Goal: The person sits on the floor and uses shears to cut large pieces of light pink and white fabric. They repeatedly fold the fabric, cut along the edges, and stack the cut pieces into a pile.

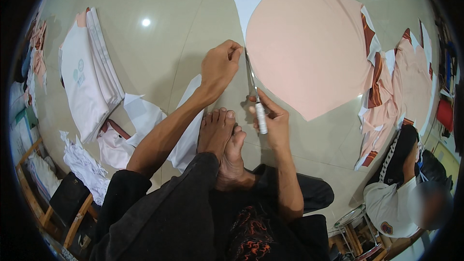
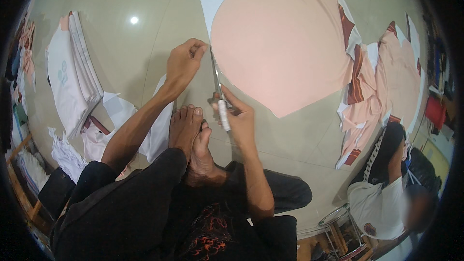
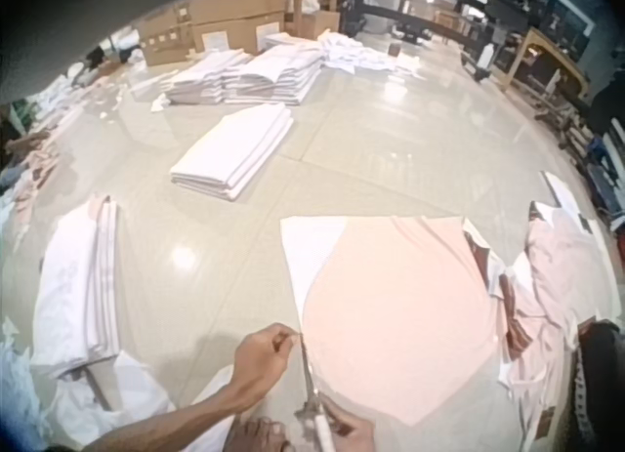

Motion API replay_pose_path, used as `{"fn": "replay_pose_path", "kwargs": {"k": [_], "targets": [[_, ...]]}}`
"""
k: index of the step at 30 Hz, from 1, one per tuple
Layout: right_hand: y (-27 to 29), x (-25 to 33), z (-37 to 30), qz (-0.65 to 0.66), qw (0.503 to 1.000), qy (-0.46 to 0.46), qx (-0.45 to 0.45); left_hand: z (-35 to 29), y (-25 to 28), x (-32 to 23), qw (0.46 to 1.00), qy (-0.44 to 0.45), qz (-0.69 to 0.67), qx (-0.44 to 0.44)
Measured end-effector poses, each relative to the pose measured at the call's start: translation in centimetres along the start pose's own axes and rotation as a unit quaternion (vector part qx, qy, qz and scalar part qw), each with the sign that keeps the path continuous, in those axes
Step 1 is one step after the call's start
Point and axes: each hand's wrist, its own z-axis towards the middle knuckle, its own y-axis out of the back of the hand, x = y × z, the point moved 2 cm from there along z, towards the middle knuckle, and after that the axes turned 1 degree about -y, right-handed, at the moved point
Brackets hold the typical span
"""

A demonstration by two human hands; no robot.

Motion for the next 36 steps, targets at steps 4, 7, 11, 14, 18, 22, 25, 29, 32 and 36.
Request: {"fn": "replay_pose_path", "kwargs": {"k": [4, 7, 11, 14, 18, 22, 25, 29, 32, 36], "targets": [[-1.9, -2.0, -1.8, -0.307, 0.911, 0.273, -0.038, 0.6, 0.7, 1.9, 0.991, -0.083, -0.027, -0.104], [-0.7, -4.4, -2.0, -0.064, 0.99, 0.124, 0.02, 1.3, 1.5, 2.0, 0.992, -0.095, -0.04, -0.068], [-0.4, -3.3, -2.1, 0.327, 0.94, -0.029, 0.09, 0.9, 1.5, 2.7, 0.977, -0.2, 0.038, -0.069], [-0.9, -3.6, -1.4, 0.286, 0.957, 0.009, 0.058, 0.1, 0.8, 2.0, 0.958, -0.249, 0.119, -0.073], [-2.2, -3.0, 0.0, 0.226, 0.973, 0.03, 0.034, -0.2, 0.1, 2.1, 0.95, -0.26, 0.151, -0.082], [-2.7, -2.9, 0.9, 0.246, 0.968, 0.029, 0.032, -0.2, -0.2, 2.2, 0.949, -0.261, 0.15, -0.088], [-2.6, -3.3, 1.3, 0.251, 0.966, 0.037, 0.039, -0.1, -0.3, 2.3, 0.938, -0.289, 0.16, -0.104], [-1.9, -3.3, 1.7, 0.24, 0.969, 0.04, 0.043, -0.3, -0.2, 2.1, 0.939, -0.286, 0.165, -0.1], [-1.8, -2.7, 1.6, 0.215, 0.975, 0.037, 0.038, -0.3, -0.2, 2.1, 0.938, -0.288, 0.165, -0.1], [-1.9, -2.2, 1.5, 0.168, 0.984, 0.057, 0.031, -0.2, -0.2, 2.3, 0.937, -0.29, 0.167, -0.103]]}}
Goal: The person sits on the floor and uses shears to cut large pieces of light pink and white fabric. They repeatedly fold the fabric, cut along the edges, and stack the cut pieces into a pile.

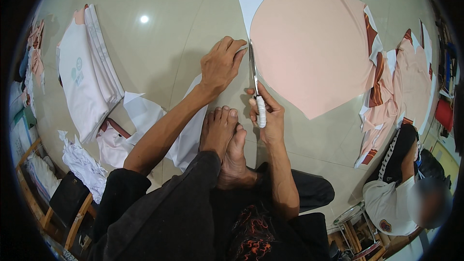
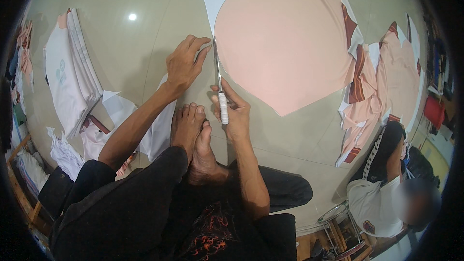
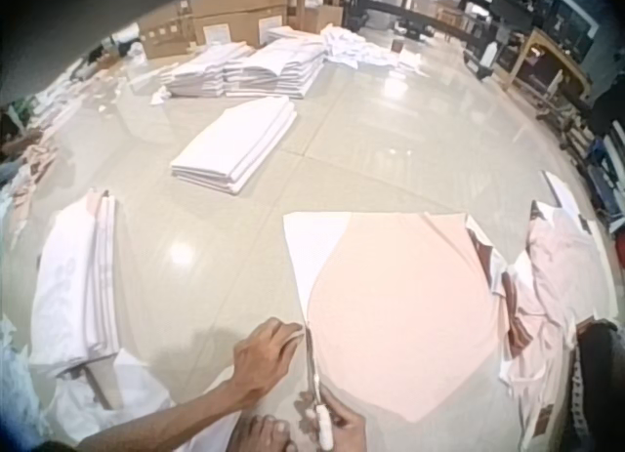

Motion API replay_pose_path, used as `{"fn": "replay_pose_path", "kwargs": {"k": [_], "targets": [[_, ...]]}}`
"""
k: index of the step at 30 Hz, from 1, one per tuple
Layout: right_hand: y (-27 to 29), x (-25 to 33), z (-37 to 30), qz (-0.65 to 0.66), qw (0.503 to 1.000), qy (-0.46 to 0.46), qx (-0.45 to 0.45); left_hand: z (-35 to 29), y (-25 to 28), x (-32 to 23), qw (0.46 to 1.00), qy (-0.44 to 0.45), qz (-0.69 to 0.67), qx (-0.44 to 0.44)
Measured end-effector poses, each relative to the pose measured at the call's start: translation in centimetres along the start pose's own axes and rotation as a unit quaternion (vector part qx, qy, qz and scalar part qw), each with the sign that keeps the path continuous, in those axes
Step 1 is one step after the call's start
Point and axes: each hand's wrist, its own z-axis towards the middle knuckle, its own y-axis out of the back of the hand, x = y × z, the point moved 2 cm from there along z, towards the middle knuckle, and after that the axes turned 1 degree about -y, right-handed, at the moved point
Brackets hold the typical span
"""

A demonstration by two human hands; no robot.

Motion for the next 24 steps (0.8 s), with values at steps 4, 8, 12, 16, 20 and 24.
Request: {"fn": "replay_pose_path", "kwargs": {"k": [4, 8, 12, 16, 20, 24], "targets": [[-0.5, 0.8, -0.3, -0.078, 0.996, -0.019, -0.025, -0.1, 0.0, 0.0, 1.0, 0.012, -0.009, 0.013], [-1.5, 0.2, -0.9, 0.016, 0.999, -0.032, -0.028, 0.1, 0.1, 0.2, 0.998, 0.031, -0.054, 0.0], [-1.0, 0.2, -3.5, -0.002, 0.998, -0.066, -0.019, 0.3, 1.1, 0.8, 0.992, 0.061, -0.112, 0.011], [1.6, 1.2, -6.8, -0.082, 0.995, -0.039, -0.051, 1.0, 2.2, 0.6, 0.997, -0.048, -0.059, 0.004], [4.5, 2.5, -6.6, -0.36, 0.885, 0.198, -0.218, 1.8, 1.3, 0.6, 0.996, -0.086, -0.003, 0.026], [6.6, 5.0, -3.3, -0.53, 0.702, 0.36, -0.311, 1.6, -0.1, 1.8, 0.991, -0.124, 0.042, 0.006]]}}
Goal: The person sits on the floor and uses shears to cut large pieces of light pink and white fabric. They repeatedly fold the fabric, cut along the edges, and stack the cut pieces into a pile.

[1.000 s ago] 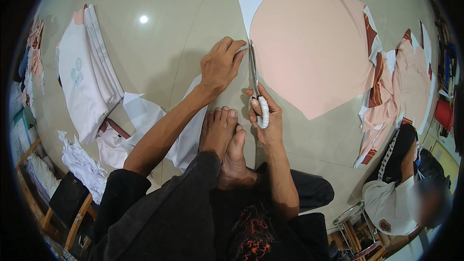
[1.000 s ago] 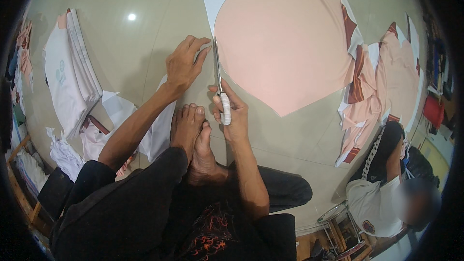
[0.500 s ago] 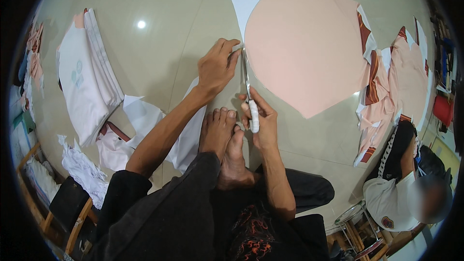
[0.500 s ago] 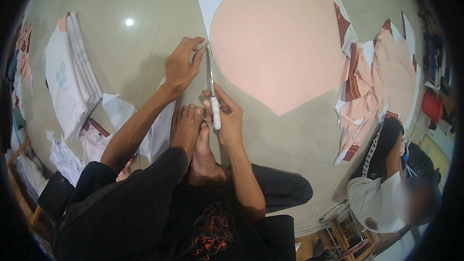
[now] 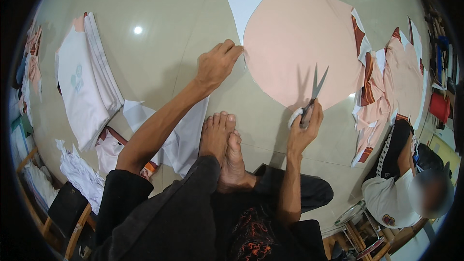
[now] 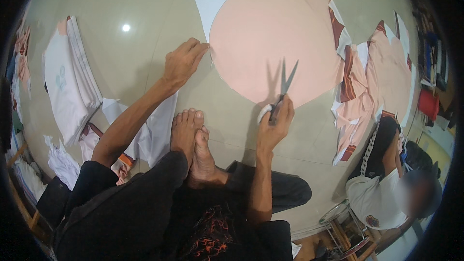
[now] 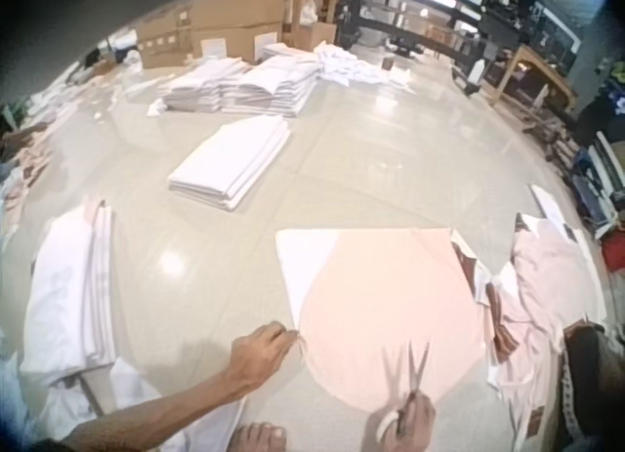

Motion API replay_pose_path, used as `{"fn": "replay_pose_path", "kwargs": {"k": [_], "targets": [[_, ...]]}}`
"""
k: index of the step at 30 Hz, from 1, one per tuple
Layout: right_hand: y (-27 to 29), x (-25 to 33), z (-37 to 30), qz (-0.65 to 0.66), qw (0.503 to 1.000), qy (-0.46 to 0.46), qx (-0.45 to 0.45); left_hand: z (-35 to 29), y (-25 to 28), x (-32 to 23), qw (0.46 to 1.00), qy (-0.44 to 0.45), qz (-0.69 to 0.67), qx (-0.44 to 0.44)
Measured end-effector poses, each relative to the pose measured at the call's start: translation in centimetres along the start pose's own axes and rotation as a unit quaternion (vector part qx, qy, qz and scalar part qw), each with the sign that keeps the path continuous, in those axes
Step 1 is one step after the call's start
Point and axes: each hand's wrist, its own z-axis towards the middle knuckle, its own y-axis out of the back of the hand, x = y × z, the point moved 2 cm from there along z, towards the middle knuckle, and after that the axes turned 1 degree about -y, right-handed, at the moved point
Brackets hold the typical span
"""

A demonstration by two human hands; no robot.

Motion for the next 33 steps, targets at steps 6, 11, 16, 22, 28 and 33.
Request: {"fn": "replay_pose_path", "kwargs": {"k": [6, 11, 16, 22, 28, 33], "targets": [[3.1, -6.0, -0.2, -0.036, 0.999, -0.036, 0.0, -1.5, -1.0, -2.3, 0.998, -0.029, -0.046, 0.019], [6.0, -4.0, -2.5, 0.047, 0.988, -0.128, 0.072, -4.3, -1.1, -5.8, 0.99, 0.006, -0.139, 0.012], [4.2, 0.6, -10.0, 0.435, 0.774, -0.342, 0.309, -5.3, -0.2, -6.2, 0.979, 0.073, -0.19, 0.031], [0.1, 1.5, -10.8, 0.498, 0.703, -0.394, 0.321, -6.4, 1.4, -7.1, 0.963, 0.165, -0.188, 0.101], [-1.3, 0.9, -7.5, 0.519, 0.695, -0.38, 0.321, -6.3, 1.8, -7.1, 0.944, 0.195, -0.249, 0.092], [-1.7, 2.1, -6.4, 0.501, 0.703, -0.382, 0.331, -6.3, 1.9, -6.7, 0.926, 0.241, -0.265, 0.118]]}}
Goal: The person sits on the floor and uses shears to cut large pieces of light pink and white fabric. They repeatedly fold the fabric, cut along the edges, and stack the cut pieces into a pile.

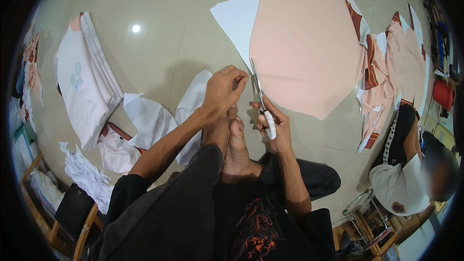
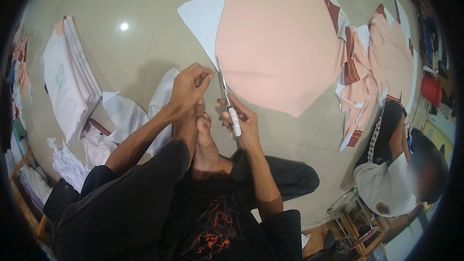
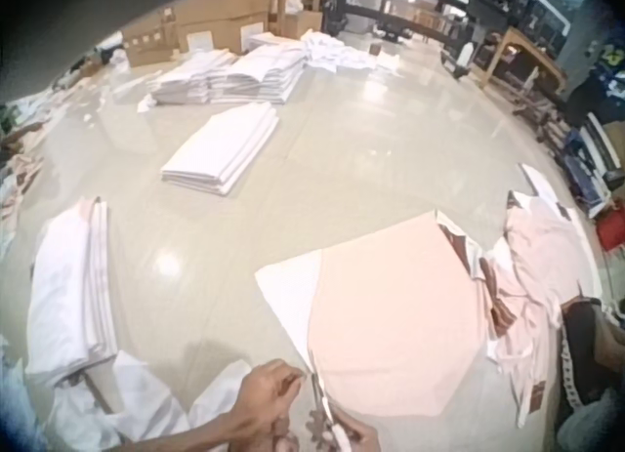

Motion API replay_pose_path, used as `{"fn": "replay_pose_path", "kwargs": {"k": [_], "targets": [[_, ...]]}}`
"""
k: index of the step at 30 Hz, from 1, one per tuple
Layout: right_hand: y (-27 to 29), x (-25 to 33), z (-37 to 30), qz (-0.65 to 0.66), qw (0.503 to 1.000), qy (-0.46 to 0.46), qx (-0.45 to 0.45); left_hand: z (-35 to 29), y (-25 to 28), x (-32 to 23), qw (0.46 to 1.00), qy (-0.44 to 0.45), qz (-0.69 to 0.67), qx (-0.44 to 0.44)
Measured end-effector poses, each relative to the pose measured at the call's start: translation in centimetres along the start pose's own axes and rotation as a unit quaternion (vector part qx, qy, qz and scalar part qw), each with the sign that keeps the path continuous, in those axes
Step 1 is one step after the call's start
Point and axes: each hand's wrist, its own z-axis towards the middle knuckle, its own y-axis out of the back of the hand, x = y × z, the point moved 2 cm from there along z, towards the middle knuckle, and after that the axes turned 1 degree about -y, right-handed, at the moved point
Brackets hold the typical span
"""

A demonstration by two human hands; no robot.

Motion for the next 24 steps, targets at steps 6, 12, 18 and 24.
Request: {"fn": "replay_pose_path", "kwargs": {"k": [6, 12, 18, 24], "targets": [[-0.1, -0.3, 0.3, -0.009, 1.0, 0.009, 0.004, 0.0, 0.2, -0.4, 1.0, 0.001, -0.007, 0.001], [-0.6, -0.4, 0.3, -0.028, 0.999, 0.022, 0.003, 0.0, 0.1, 0.3, 1.0, -0.017, -0.003, -0.003], [-0.7, -0.4, 0.3, -0.041, 0.999, 0.019, -0.008, -0.1, 0.0, 0.4, 1.0, -0.024, -0.007, -0.002], [-0.5, -0.6, 0.4, -0.056, 0.998, 0.021, -0.005, -0.1, -0.1, 0.7, 0.999, -0.033, 0.006, 0.0]]}}
